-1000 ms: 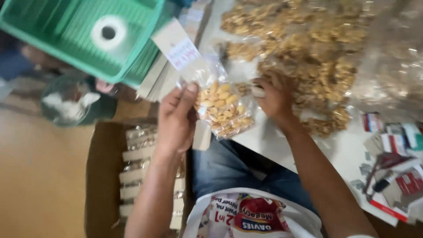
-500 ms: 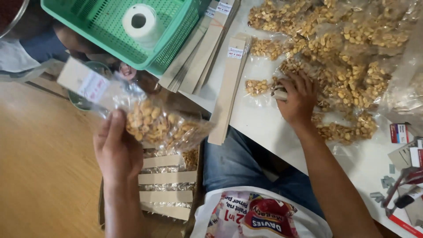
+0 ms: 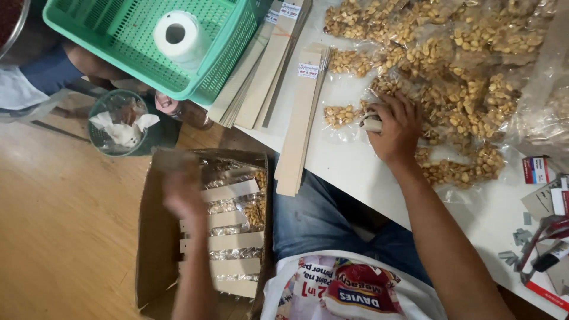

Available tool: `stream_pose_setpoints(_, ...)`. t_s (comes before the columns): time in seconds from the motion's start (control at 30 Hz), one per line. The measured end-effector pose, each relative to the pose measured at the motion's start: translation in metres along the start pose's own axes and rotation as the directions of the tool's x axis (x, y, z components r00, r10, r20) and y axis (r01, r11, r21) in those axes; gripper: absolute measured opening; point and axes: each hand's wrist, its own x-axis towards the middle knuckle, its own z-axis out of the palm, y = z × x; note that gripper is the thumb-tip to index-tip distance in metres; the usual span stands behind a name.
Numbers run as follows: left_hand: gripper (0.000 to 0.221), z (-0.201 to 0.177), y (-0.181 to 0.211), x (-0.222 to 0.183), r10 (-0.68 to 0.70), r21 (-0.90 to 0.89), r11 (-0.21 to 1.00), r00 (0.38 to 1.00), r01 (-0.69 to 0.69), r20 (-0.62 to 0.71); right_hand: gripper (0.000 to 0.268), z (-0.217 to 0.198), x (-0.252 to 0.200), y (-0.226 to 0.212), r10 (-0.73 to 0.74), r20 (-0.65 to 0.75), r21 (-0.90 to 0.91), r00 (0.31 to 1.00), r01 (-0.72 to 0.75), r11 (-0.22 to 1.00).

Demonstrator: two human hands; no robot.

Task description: Stapling small plastic bags of nuts onto cardboard display strips using a hand stapler.

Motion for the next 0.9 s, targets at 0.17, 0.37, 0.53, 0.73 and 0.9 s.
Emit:
stream_pose_setpoints(0.17, 0.061, 0.019, 0.099, -0.097, -0.155, 0.199, 0.98, 0.564, -0.017, 0.811, 0.049, -0.004, 0.004, -0.002, -0.026, -0.048, -0.008, 0.998, 0.026, 1.0)
stream_pose_setpoints(0.37, 0.077, 0.051, 0.032, -0.097, 0.248, -0.009, 0.912, 0.534, -0.41, 0.808, 0.044, -0.026, 0.039, 0.044, 0.052, 0.046, 0.235, 0.998, -0.062, 0.97)
stream_pose_setpoints(0.53, 0.033, -0.003, 0.088, -0.072, 0.273, -0.207, 0.96, 0.787, -0.187, 0.553, 0.057, -0.063, 0.076, 0.177, 0.048, -0.162, -0.225, 0.986, -0.085, 0.971)
stream_pose_setpoints(0.73, 0.037, -0.048, 0.225, -0.076, 0.504, -0.163, 0.863, 0.816, -0.477, 0.281, 0.035, -0.08, 0.123, 0.139, 0.67, 0.317, -0.13, 0.672, -0.669, 0.732)
stream_pose_setpoints(0.9, 0.056, -0.044, 0.285, -0.083, 0.535, -0.328, 0.845, 0.69, -0.423, 0.488, 0.061, -0.049, 0.123, 0.113, 0.465, 0.508, -0.129, 0.725, -0.47, 0.873)
